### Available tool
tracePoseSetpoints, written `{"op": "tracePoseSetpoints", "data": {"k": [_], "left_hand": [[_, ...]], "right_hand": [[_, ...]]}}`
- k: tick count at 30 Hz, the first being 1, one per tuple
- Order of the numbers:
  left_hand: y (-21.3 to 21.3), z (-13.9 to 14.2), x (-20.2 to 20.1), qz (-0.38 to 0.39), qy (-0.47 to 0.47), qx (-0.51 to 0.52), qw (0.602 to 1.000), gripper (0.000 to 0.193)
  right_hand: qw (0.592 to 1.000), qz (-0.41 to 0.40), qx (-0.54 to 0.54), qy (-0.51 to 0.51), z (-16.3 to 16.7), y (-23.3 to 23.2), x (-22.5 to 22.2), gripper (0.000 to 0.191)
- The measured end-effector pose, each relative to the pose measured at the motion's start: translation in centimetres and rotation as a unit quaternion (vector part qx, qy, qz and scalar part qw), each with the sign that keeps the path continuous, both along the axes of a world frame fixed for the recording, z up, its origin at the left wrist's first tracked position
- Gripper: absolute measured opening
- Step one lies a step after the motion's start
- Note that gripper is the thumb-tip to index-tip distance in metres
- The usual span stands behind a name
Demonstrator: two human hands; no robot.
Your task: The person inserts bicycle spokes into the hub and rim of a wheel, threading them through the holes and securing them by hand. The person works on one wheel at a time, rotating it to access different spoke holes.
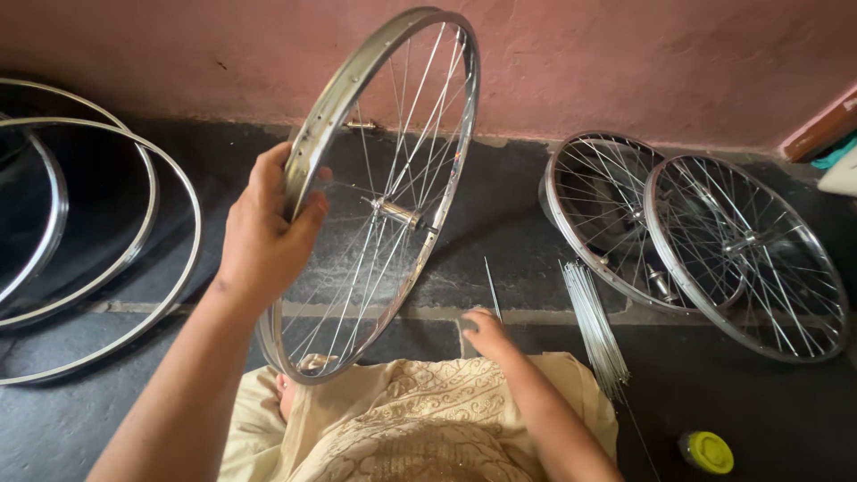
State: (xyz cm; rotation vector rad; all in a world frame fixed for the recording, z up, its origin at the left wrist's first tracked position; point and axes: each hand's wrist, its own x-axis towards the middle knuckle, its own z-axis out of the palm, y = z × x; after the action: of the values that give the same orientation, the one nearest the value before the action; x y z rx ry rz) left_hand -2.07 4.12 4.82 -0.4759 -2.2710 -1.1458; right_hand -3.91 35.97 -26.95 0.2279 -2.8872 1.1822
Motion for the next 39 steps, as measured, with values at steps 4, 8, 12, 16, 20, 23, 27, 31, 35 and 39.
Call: {"op": "tracePoseSetpoints", "data": {"k": [4,8,12,16,20,23,27,31,35,39], "left_hand": [[0.1,-0.1,1.6,0.031,-0.059,0.018,0.998,0.049],[-0.2,-0.3,2.0,0.007,-0.048,0.021,0.999,0.050],[-0.7,-0.7,1.9,0.003,-0.068,0.030,0.997,0.052],[-1.1,-1.3,1.9,-0.011,-0.074,0.063,0.995,0.054],[-1.1,-2.0,2.4,-0.016,-0.073,0.067,0.995,0.054],[-1.1,-2.3,2.6,0.003,-0.084,0.067,0.994,0.054],[-1.2,-3.1,3.5,-0.018,-0.050,0.082,0.995,0.055],[-1.8,-3.7,4.1,-0.015,-0.052,0.089,0.995,0.052],[-2.1,-4.4,4.5,-0.018,-0.064,0.114,0.991,0.051],[-2.5,-5.1,4.4,-0.001,-0.090,0.114,0.989,0.051]], "right_hand": [[0.994,0.077,-0.035,0.062,2.7,-5.3,-0.8,0.035],[0.984,0.110,0.000,0.140,5.5,-8.8,-3.2,0.037],[0.987,0.107,-0.045,0.115,5.0,-10.7,-4.5,0.059],[0.984,0.092,-0.014,0.155,2.7,-11.7,-2.0,0.056],[0.969,0.140,0.025,0.201,2.7,-12.0,0.8,0.033],[0.898,0.160,0.079,0.401,6.9,-11.9,1.2,0.023],[0.856,0.069,0.022,0.512,14.8,-12.0,-0.7,0.025],[0.895,0.055,-0.170,0.409,20.1,-12.6,-4.5,0.025],[0.899,0.067,-0.152,0.404,21.2,-13.4,-5.4,0.038],[0.907,0.004,-0.094,0.411,21.3,-13.7,-5.0,0.044]]}}
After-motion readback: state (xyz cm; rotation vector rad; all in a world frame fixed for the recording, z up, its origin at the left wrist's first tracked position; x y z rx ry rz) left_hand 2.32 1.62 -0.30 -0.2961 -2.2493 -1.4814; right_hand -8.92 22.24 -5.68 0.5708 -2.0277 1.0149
